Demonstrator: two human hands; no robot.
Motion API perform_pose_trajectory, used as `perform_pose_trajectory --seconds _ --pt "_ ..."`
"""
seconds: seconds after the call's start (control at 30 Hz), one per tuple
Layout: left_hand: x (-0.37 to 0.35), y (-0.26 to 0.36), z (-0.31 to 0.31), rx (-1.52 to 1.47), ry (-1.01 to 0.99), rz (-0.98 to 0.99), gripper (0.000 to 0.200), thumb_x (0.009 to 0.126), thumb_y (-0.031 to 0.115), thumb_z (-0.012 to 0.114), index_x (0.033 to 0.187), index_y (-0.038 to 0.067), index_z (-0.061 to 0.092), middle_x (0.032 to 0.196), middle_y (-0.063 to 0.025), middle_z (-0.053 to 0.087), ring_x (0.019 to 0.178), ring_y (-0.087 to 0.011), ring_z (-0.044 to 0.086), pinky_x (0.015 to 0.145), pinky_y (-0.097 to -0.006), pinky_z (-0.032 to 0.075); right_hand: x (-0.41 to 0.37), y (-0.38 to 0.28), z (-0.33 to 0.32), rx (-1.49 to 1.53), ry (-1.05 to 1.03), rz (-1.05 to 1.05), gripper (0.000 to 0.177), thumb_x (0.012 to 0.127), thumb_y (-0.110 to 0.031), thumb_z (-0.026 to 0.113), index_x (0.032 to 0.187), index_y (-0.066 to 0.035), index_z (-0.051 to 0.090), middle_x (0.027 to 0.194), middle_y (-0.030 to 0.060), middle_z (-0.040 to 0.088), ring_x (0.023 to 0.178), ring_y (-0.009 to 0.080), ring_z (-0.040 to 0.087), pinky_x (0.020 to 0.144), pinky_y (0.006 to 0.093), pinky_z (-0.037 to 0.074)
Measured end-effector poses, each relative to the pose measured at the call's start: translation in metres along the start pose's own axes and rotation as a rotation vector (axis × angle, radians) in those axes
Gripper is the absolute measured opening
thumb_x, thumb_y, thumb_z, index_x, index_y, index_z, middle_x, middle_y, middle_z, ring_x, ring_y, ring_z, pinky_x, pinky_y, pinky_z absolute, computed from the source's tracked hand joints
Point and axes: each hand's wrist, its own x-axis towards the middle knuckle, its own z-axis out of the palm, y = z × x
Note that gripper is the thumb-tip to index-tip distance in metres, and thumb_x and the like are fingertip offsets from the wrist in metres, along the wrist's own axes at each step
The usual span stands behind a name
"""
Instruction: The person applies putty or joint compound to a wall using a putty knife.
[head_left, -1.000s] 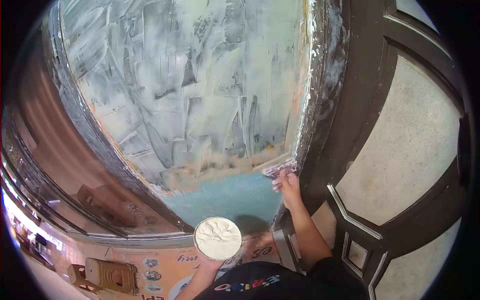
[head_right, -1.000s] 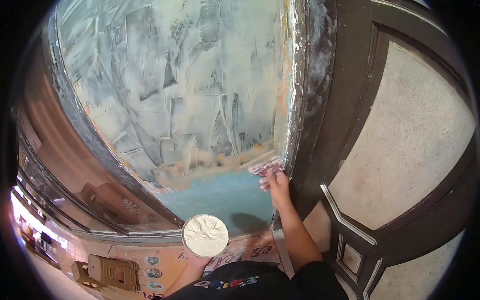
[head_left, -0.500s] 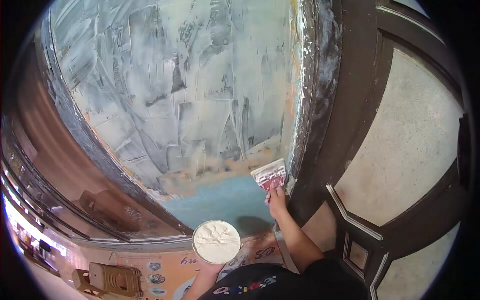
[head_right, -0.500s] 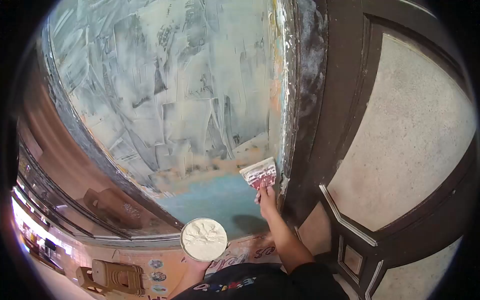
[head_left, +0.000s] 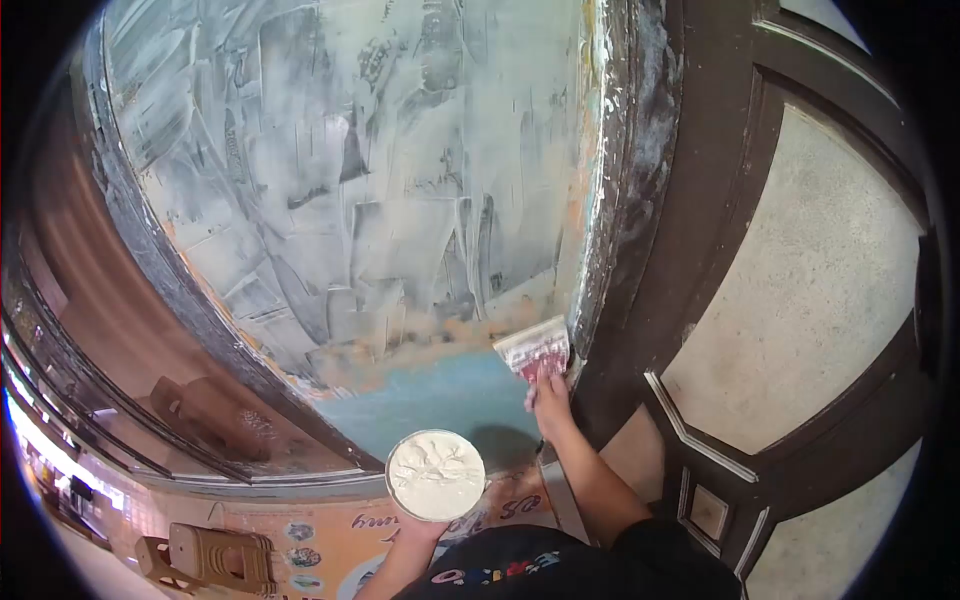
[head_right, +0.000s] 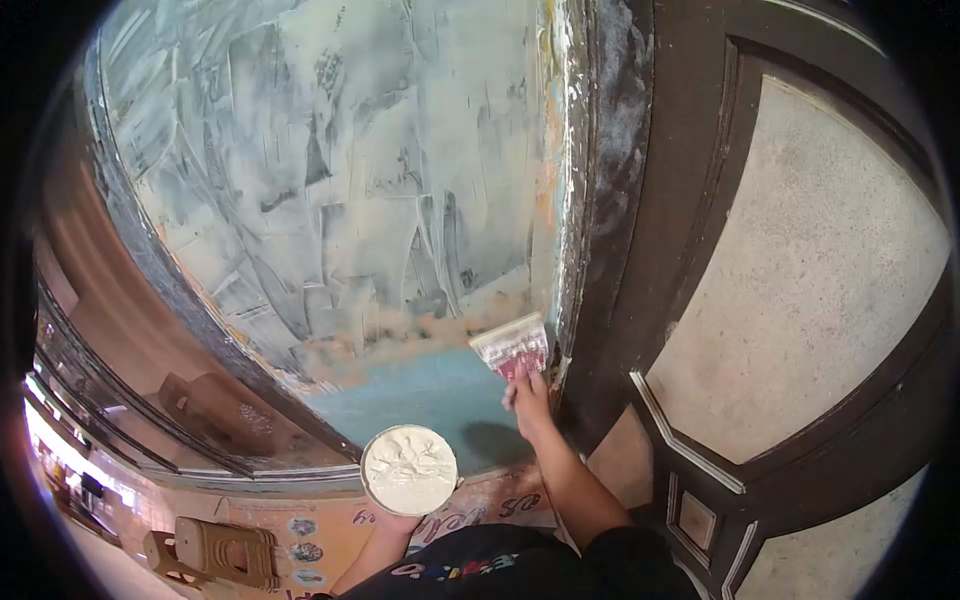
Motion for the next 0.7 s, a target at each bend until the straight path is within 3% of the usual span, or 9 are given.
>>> perform_pose_trajectory --seconds 0.03,0.13,0.2,0.27,0.33,0.47,0.53,0.6,0.7 --pt "-0.001 -0.002 0.001 0.063 0.004 0.012 0.061 0.097 0.053 0.040 0.144 0.013 0.047 0.148 -0.0118 0.046 0.135 -0.0358 0.046 0.112 -0.0558 0.036 0.008 -0.013 0.008 -0.011 -0.078 -0.073 0.033 0.102 -0.040 0.053 0.093 -0.009 0.050 0.068 0.0018 0.051 0.054 0.0140 0.050 0.047 0.0298 0.041" --pt "0.002 -0.009 0.005 0.187 0.010 0.032 0.061 0.097 0.052 0.041 0.143 0.013 0.048 0.148 -0.0125 0.047 0.135 -0.0360 0.046 0.112 -0.0560 0.035 0.031 -0.034 0.036 -0.133 0.036 -0.187 0.037 0.102 -0.040 0.053 0.087 -0.007 0.051 0.068 0.0029 0.051 0.052 0.0148 0.054 0.047 0.0295 0.042" --pt "0.001 -0.014 0.008 0.178 -0.044 0.020 0.062 0.096 0.053 0.041 0.143 0.013 0.048 0.148 -0.0127 0.048 0.135 -0.0360 0.046 0.113 -0.0560 0.034 0.036 -0.019 0.023 -0.215 0.087 -0.138 0.037 0.102 -0.040 0.055 0.086 -0.008 0.050 0.066 0.0022 0.050 0.051 0.0151 0.054 0.047 0.0288 0.042" --pt "0.005 -0.013 -0.009 -0.092 -0.014 -0.067 0.064 0.096 0.056 0.040 0.143 0.014 0.048 0.148 -0.0125 0.047 0.135 -0.0369 0.045 0.113 -0.0563 0.034 0.035 0.002 0.008 -0.287 0.129 -0.100 0.037 0.101 -0.041 0.057 0.084 -0.009 0.048 0.065 0.0015 0.048 0.051 0.0154 0.053 0.047 0.0281 0.042" --pt "0.002 -0.015 -0.004 -0.069 -0.030 -0.039 0.064 0.096 0.056 0.040 0.144 0.014 0.047 0.149 -0.0130 0.047 0.135 -0.0377 0.045 0.113 -0.0569 0.034 0.015 0.031 -0.016 -0.320 0.147 0.033 0.038 0.100 -0.041 0.057 0.085 -0.007 0.052 0.065 0.0016 0.049 0.052 0.0150 0.056 0.044 0.0276 0.041" --pt "-0.005 -0.011 -0.003 -0.038 -0.039 -0.026 0.065 0.096 0.056 0.041 0.145 0.013 0.046 0.149 -0.0138 0.047 0.136 -0.0379 0.045 0.113 -0.0574 0.034 -0.008 0.025 -0.018 -0.181 0.088 0.052 0.037 0.101 -0.039 0.056 0.084 -0.007 0.052 0.065 0.0023 0.050 0.052 0.0151 0.056 0.047 0.0277 0.043" --pt "-0.008 -0.013 0.000 -0.006 -0.050 -0.018 0.066 0.096 0.056 0.041 0.145 0.013 0.045 0.149 -0.0143 0.046 0.136 -0.0379 0.044 0.114 -0.0573 0.033 0.006 -0.003 0.006 -0.151 -0.101 -0.135 0.038 0.102 -0.038 0.055 0.082 -0.006 0.051 0.067 0.0034 0.053 0.054 0.0149 0.056 0.051 0.0285 0.045" --pt "-0.007 -0.012 -0.004 -0.086 -0.058 -0.056 0.066 0.096 0.056 0.040 0.145 0.013 0.045 0.150 -0.0140 0.045 0.137 -0.0377 0.043 0.114 -0.0570 0.032 0.012 -0.038 0.041 -0.107 -0.088 -0.244 0.040 0.102 -0.038 0.054 0.081 -0.005 0.052 0.067 0.0040 0.055 0.056 0.0152 0.057 0.054 0.0294 0.047" --pt "-0.004 -0.015 0.001 -0.028 -0.054 -0.041 0.066 0.096 0.056 0.041 0.145 0.013 0.045 0.150 -0.0130 0.045 0.137 -0.0371 0.043 0.114 -0.0563 0.032 0.033 -0.040 0.058 -0.119 -0.017 -0.244 0.040 0.102 -0.039 0.055 0.082 -0.005 0.052 0.066 0.0036 0.054 0.056 0.0160 0.057 0.053 0.0298 0.047"
